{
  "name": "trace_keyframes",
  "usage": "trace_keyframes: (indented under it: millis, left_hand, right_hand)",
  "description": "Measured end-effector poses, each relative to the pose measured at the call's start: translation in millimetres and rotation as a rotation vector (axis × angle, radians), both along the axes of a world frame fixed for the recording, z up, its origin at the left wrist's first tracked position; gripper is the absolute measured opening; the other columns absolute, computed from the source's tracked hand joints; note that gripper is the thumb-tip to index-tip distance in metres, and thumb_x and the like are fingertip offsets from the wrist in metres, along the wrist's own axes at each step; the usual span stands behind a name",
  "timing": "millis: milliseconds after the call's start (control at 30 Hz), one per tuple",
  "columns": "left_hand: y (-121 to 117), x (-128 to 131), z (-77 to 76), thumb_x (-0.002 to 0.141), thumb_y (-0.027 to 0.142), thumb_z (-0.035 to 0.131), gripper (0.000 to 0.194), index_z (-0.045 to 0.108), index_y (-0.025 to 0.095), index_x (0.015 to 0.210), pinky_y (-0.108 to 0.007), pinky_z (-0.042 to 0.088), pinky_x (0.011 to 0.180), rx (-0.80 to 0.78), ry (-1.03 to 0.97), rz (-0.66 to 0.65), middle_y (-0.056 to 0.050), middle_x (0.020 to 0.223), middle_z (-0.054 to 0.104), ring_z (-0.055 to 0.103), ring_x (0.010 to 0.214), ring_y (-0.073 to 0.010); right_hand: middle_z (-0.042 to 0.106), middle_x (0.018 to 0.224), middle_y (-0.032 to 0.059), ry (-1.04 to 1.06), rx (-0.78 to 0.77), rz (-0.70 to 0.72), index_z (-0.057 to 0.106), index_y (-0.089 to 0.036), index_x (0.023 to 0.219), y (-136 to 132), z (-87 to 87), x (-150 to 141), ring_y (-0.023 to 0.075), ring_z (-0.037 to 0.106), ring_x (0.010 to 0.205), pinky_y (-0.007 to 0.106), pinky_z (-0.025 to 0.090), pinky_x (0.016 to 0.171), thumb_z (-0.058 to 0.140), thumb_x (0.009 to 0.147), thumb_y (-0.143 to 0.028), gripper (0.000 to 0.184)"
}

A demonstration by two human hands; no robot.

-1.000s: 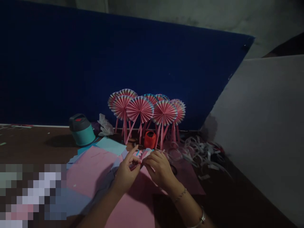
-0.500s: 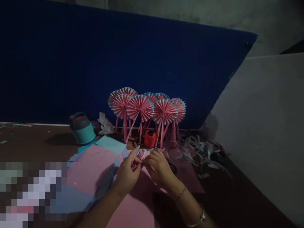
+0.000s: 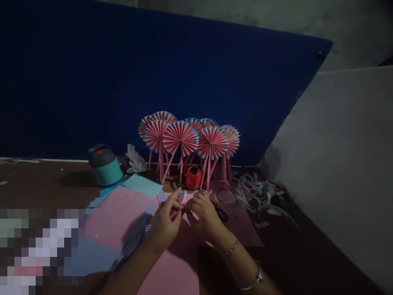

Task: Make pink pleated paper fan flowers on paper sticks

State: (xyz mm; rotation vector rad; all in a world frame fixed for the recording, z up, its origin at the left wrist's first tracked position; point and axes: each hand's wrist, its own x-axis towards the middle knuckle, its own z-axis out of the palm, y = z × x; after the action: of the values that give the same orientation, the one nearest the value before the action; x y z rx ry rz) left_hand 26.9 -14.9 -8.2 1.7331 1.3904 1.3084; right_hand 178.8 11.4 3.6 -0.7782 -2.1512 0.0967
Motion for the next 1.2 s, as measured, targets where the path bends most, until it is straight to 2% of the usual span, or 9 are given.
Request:
trace_keyframes:
  millis: [267,467,733,1000,1200]
  left_hand:
    - [-0.8,-0.5,-1.2,0.080,0.014,0.049,0.058,0.041,0.025,0.136,-0.029,0.048,0.083,0.009,0.041,-0.016,0.000,0.082,0.063,0.060,0.082,-0.0135]
    - [-1.6,-0.6,-0.8,0.080,0.013,0.048,0.058,0.041,0.026,0.136,-0.030,0.048,0.083,0.019,0.089,0.001,0.000,0.081,0.063,0.059,0.082,-0.0140]
    - [-2.4,2.3,0.1,0.078,0.008,0.047,0.061,0.042,0.027,0.136,-0.031,0.047,0.082,0.071,0.218,0.034,0.000,0.080,0.065,0.058,0.083,-0.0154]
    - [-3.8,0.3,1.1,0.080,0.011,0.047,0.059,0.041,0.028,0.136,-0.031,0.048,0.082,0.129,0.285,0.056,0.000,0.081,0.065,0.058,0.084,-0.0156]
    - [-4.9,2.7,0.7,0.079,0.007,0.047,0.061,0.041,0.027,0.137,-0.031,0.048,0.083,0.143,0.300,0.045,0.000,0.080,0.065,0.059,0.084,-0.0160]
  right_hand:
    - [0.064,0.072,0.0045,0.021,0.015,0.004,0.067,-0.019,0.080,1.9,-4.4,0.5,0.0183,0.052,0.072,0.033,0.042,0.069,0.054,0.077,-0.006,0.018]
    - [0.065,0.072,0.0047,0.013,0.010,0.038,0.067,-0.020,0.079,2.7,-4.4,1.9,0.0182,0.052,0.072,0.032,0.042,0.069,0.054,0.081,-0.007,0.018]
    - [0.061,0.066,0.0048,0.027,0.006,-0.027,0.060,-0.018,0.067,-0.2,-3.5,-2.1,0.0180,0.050,0.069,0.032,0.043,0.067,0.052,0.074,-0.007,0.016]
    - [0.063,0.070,0.0045,0.062,-0.060,0.046,0.061,-0.019,0.070,0.3,-2.7,0.0,0.0174,0.051,0.070,0.031,0.042,0.067,0.052,0.078,-0.005,0.018]
    - [0.059,0.068,0.0041,0.121,-0.057,0.029,0.058,-0.018,0.068,-1.9,-1.6,-2.6,0.0172,0.050,0.069,0.030,0.042,0.065,0.050,0.073,-0.005,0.016]
